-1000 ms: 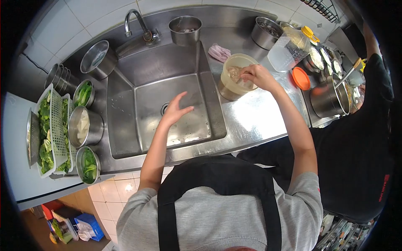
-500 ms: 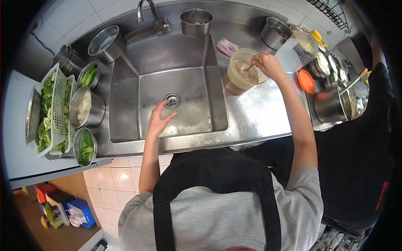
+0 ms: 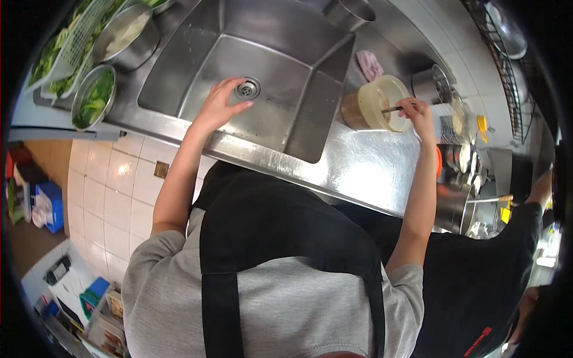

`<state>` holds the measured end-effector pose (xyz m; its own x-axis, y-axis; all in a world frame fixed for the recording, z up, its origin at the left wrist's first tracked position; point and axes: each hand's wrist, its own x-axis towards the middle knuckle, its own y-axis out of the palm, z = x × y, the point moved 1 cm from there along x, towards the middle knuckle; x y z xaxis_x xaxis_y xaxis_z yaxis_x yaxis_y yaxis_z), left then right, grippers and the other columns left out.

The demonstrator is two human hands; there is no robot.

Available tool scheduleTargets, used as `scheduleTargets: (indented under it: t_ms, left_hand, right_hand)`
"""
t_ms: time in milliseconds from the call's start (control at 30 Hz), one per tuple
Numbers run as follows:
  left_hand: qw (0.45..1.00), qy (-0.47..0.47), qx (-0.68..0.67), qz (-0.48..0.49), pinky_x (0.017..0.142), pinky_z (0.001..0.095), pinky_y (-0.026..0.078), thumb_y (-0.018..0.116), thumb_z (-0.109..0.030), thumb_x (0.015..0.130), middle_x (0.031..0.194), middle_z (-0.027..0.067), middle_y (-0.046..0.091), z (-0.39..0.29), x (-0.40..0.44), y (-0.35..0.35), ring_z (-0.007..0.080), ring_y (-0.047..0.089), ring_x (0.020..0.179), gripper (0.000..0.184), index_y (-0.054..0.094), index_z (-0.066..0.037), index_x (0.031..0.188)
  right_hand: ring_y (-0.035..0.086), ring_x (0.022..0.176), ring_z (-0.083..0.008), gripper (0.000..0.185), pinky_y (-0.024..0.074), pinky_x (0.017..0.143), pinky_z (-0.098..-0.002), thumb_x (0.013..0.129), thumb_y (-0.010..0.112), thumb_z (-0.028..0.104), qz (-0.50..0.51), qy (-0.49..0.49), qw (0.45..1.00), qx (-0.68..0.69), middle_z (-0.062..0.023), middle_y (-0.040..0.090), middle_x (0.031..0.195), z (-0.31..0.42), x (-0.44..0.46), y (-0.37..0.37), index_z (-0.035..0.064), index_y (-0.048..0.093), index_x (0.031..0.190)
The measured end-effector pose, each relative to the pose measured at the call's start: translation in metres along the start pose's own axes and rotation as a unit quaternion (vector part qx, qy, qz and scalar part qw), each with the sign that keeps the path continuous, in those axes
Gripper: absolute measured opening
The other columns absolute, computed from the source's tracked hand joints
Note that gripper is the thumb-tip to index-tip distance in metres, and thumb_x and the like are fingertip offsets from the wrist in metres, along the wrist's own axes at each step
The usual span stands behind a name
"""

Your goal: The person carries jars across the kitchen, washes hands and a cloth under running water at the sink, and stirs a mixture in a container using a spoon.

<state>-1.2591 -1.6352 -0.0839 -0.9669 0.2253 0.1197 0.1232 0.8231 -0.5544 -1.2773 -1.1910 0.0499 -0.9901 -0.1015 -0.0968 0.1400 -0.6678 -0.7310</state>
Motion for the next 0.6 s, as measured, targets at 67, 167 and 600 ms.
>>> scheduleTargets:
  t_ms: [67, 167, 600]
  left_hand:
    - [1.0, 0.001, 0.002, -0.014, 0.099, 0.0376, 0.03, 0.069, -0.027, 0.07, 0.127, 0.0149, 0.043, 0.003, -0.004, -0.001, 0.0316, 0.037, 0.119, 0.056, 0.049, -0.007, 0.119]
    - [1.0, 0.003, 0.002, -0.022, 0.099, 0.0378, 0.03, 0.069, -0.027, 0.071, 0.127, 0.0148, 0.043, 0.005, -0.006, -0.003, 0.0316, 0.037, 0.119, 0.056, 0.049, -0.006, 0.119]
    - [1.0, 0.0, -0.001, 0.006, 0.101, 0.0376, 0.028, 0.068, -0.028, 0.073, 0.13, 0.0163, 0.04, -0.004, 0.006, -0.003, 0.0302, 0.034, 0.123, 0.056, 0.048, -0.009, 0.121]
  right_hand:
    - [0.052, 0.06, -0.0081, 0.016, 0.039, 0.057, -0.022, 0.084, 0.053, 0.01, -0.032, 0.006, 0.998, 0.06, -0.0039, 0.06, 0.068, -0.004, -0.004, -0.001, -0.0026, 0.062, 0.083]
    - [0.05, 0.06, -0.0073, 0.015, 0.0382, 0.057, -0.0212, 0.085, 0.051, 0.008, 0.004, -0.01, 0.999, 0.04, -0.0025, 0.057, 0.065, -0.011, -0.009, 0.01, -0.0029, 0.062, 0.085]
    - [0.049, 0.059, -0.0082, 0.014, 0.0377, 0.056, -0.0217, 0.083, 0.053, 0.007, -0.025, -0.041, 0.998, 0.035, -0.0034, 0.056, 0.063, -0.011, 0.007, 0.021, -0.0041, 0.061, 0.082]
